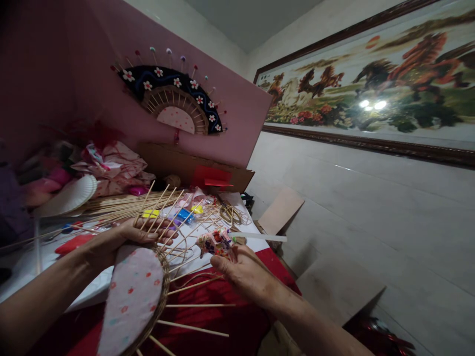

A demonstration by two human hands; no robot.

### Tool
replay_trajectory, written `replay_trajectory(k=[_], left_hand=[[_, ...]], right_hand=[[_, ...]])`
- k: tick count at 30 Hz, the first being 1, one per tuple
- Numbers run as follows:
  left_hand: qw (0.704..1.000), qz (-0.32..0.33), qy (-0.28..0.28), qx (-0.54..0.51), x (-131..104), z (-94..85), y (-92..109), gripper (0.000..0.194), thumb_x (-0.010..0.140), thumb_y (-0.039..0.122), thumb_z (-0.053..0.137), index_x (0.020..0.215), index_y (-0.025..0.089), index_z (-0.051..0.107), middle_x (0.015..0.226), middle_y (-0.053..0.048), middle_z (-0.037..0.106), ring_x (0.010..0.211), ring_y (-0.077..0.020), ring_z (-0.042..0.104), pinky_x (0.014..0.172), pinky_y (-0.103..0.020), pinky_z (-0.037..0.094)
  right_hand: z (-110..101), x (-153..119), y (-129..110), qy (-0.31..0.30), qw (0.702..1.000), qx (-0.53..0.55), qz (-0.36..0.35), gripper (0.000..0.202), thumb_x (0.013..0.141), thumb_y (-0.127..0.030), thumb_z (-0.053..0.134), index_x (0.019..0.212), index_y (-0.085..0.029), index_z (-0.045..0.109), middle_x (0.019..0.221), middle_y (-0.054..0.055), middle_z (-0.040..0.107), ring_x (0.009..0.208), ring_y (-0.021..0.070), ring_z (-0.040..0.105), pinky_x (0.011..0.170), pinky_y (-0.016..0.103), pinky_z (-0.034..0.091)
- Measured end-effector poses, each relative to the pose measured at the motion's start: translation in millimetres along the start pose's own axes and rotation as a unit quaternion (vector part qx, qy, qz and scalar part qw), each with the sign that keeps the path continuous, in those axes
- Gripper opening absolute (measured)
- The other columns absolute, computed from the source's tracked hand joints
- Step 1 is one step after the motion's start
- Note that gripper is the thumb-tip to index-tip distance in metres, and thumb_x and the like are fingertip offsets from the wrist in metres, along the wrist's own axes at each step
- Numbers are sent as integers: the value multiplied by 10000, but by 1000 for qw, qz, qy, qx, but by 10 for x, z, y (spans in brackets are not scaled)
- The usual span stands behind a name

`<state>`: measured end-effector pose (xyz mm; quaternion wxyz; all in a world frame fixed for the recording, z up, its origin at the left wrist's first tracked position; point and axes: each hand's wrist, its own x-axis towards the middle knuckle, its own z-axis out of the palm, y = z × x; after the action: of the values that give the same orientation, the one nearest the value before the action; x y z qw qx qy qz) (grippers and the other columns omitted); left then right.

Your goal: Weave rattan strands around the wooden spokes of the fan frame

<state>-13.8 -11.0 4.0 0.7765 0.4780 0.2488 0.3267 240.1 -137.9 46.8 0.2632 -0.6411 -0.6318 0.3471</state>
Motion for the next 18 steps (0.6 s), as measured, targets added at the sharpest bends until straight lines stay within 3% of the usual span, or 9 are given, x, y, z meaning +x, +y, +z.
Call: replay_trajectory(k=[3,10,18], left_hand=[[1000,-13,-3,-5,15,-17,1,395,573,24,651,955,125,641,946,-123,709,913,-257,644,756,-300,492],[1000,-11,14,6,26,-8,6,398,535,41,673,924,124,659,965,-144,702,907,-267,645,767,-310,493],[1000,-8,13,-1,-8,29,14,383,580,55,679,956,124,641,934,-120,710,902,-252,649,768,-299,492]], right_hand=[[1,1,12,16,1000,-22,7,429,778,-588,509,731,-162,521,512,-50,396,452,81,365,447,213,326],[-3,-2,-17,-38,999,10,-5,430,783,-591,501,755,-164,542,478,-62,343,418,76,330,409,214,290],[8,-3,-54,-12,1000,-2,2,415,774,-576,526,794,-161,533,508,-63,363,436,74,335,433,211,304]])
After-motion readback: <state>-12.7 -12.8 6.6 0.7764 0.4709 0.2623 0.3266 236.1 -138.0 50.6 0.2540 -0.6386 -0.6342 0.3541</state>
